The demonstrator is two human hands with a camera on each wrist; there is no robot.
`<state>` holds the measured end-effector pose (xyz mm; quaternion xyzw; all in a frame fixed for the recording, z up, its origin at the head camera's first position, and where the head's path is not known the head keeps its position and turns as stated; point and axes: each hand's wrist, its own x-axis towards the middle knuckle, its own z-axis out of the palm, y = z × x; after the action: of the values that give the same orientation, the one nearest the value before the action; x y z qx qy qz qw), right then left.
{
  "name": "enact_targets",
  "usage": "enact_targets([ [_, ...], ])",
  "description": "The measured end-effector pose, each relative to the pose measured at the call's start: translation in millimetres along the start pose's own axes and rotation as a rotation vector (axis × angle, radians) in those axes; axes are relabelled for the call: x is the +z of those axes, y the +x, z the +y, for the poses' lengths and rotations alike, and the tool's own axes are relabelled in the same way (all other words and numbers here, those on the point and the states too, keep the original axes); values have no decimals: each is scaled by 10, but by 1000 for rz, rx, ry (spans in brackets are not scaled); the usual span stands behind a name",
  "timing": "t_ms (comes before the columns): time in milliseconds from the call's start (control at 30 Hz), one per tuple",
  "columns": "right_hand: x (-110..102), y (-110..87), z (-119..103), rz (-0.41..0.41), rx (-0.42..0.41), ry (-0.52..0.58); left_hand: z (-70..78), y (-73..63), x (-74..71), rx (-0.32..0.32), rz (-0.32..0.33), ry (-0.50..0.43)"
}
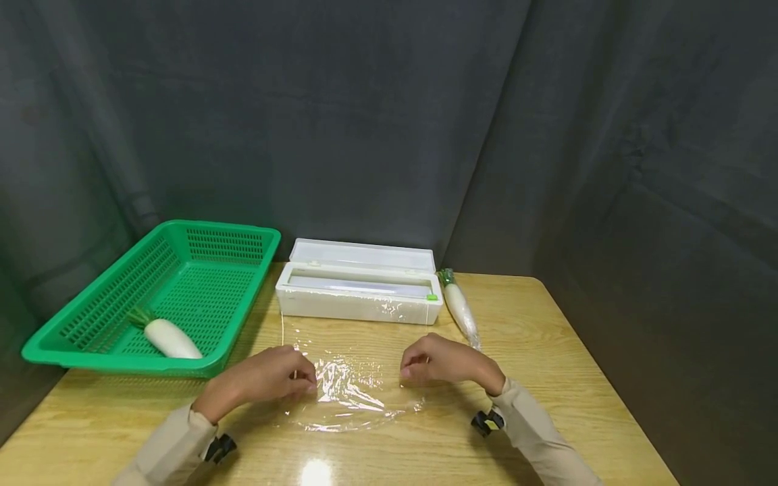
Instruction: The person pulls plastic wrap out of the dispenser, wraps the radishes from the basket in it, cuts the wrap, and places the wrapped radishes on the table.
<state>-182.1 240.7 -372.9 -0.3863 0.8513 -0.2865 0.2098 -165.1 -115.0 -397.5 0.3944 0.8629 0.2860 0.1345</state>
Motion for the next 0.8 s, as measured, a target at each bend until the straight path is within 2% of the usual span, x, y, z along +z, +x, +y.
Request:
enact_targets([
  [100, -9, 10, 25, 108, 9, -29, -2, 6, 9, 12, 39, 37],
  [300, -22, 40, 76, 355, 90, -64, -2, 20, 8, 38, 124, 92],
  [433, -36, 69, 113, 496, 100, -89, -25, 21, 12, 34, 170, 118],
  [567, -46, 96, 159, 587, 105, -98, -57, 31, 19, 36, 235, 158],
  [800, -53, 125, 212, 736, 123, -121, -109, 77, 32, 24, 420, 237],
])
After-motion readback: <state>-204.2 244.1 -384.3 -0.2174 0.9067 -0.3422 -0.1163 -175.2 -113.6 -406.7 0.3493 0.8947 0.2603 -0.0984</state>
